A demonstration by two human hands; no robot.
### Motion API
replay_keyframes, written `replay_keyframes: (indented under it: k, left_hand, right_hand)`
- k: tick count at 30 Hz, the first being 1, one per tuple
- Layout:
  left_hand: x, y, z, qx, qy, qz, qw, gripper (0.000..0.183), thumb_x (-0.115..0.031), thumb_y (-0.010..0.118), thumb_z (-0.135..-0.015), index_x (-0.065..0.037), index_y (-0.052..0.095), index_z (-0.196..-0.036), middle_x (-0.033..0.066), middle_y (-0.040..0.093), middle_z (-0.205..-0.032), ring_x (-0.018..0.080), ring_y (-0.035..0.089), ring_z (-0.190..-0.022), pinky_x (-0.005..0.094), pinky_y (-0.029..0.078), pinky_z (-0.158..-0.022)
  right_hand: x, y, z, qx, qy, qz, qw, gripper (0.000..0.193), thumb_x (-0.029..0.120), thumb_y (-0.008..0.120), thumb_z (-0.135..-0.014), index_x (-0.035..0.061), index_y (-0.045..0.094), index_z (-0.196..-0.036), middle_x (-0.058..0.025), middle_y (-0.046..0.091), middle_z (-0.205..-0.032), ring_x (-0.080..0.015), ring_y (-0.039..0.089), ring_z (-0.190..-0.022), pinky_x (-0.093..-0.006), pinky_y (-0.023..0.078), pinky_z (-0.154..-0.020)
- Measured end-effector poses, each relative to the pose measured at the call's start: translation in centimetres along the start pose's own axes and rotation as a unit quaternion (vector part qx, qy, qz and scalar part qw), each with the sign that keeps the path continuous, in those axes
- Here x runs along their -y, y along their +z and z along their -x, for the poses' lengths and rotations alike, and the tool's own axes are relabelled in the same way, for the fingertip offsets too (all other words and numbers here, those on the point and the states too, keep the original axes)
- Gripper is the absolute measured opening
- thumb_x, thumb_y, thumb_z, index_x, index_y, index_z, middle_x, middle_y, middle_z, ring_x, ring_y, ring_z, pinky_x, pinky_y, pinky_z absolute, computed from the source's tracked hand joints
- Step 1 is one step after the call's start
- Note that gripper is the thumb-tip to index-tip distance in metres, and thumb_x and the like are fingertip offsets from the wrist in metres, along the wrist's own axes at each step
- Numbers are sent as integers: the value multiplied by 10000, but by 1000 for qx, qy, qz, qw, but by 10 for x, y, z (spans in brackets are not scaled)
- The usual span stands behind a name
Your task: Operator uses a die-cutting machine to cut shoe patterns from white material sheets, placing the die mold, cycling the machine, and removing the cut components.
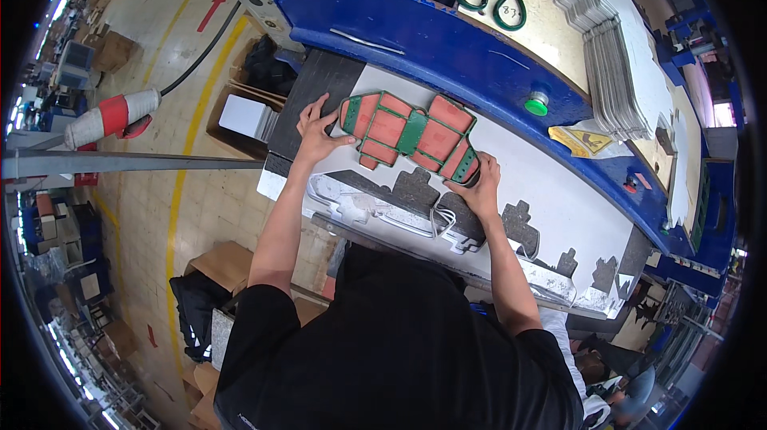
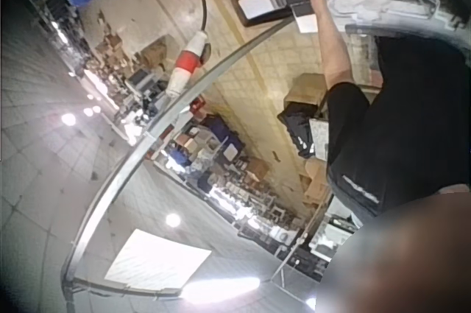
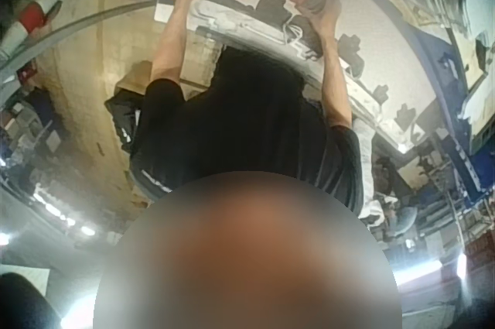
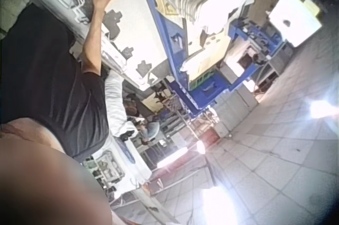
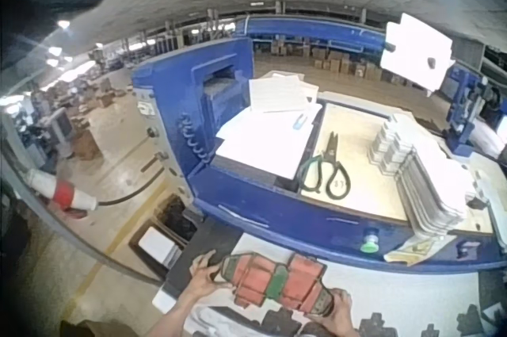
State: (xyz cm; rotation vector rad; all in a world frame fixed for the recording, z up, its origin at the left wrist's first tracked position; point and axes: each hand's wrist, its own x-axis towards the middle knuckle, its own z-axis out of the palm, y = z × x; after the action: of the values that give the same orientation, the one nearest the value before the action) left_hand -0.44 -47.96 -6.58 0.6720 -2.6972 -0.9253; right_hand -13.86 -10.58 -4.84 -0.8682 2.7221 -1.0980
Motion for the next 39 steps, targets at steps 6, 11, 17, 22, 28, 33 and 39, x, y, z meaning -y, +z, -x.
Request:
replay_keyframes:
  k: [6,11,17,22,28,33,39]
  left_hand:
    - [9,1,-2,-7,26,34,999,790,-424,926,-472,-228,709,-1205,56,373,-1533,327,264,-1384,459,195,-1122]
    - [3,-2,-6,5,16,10,1000,853,-408,929,-477,-248,666,-1272,60,352,-1545,330,271,-1375,459,203,-1120]
    - [0,-4,-5,1,14,24,1000,806,-380,937,-465,-191,706,-1214,40,365,-1545,326,283,-1374,460,193,-1141]
    - [4,-2,-4,0,24,20,1000,798,-384,937,-465,-210,709,-1210,47,368,-1542,320,281,-1370,461,200,-1129]
    - [2,-2,-4,0,25,15,1000,810,-393,935,-471,-242,698,-1231,54,363,-1544,322,272,-1369,463,201,-1120]
    - [-6,-9,-4,17,9,13,1000,834,-345,940,-474,-197,677,-1252,38,345,-1554,320,261,-1398,451,194,-1143]
    - [0,-38,-10,71,-26,67,995,916,-387,925,-521,-189,596,-1353,91,315,-1563,351,287,-1390,409,294,-1117]
  right_hand:
    - [10,-5,-7,27,16,7,999,885,245,919,-552,21,483,-1289,-167,490,-1241,-368,464,-1177,-463,372,-1016]
    - [4,-4,-8,34,24,-12,999,889,274,919,-560,60,492,-1309,-147,494,-1251,-356,453,-1186,-464,348,-1024]
    - [8,-8,-10,49,36,5,998,874,239,912,-576,39,473,-1305,-155,477,-1256,-363,442,-1190,-455,352,-1035]
    - [7,-8,-9,48,23,-3,999,871,240,910,-578,38,473,-1304,-155,476,-1256,-359,443,-1189,-456,351,-1035]
    - [5,-7,-8,46,27,0,999,896,244,910,-575,72,462,-1332,-138,490,-1251,-347,439,-1188,-455,330,-1030]
    - [5,-7,-8,47,24,13,999,930,250,913,-568,74,442,-1350,-142,486,-1275,-349,437,-1197,-458,332,-1032]
    - [9,-15,-10,47,13,-27,998,1086,250,924,-564,49,345,-1461,-154,475,-1306,-364,425,-1221,-451,352,-1043]
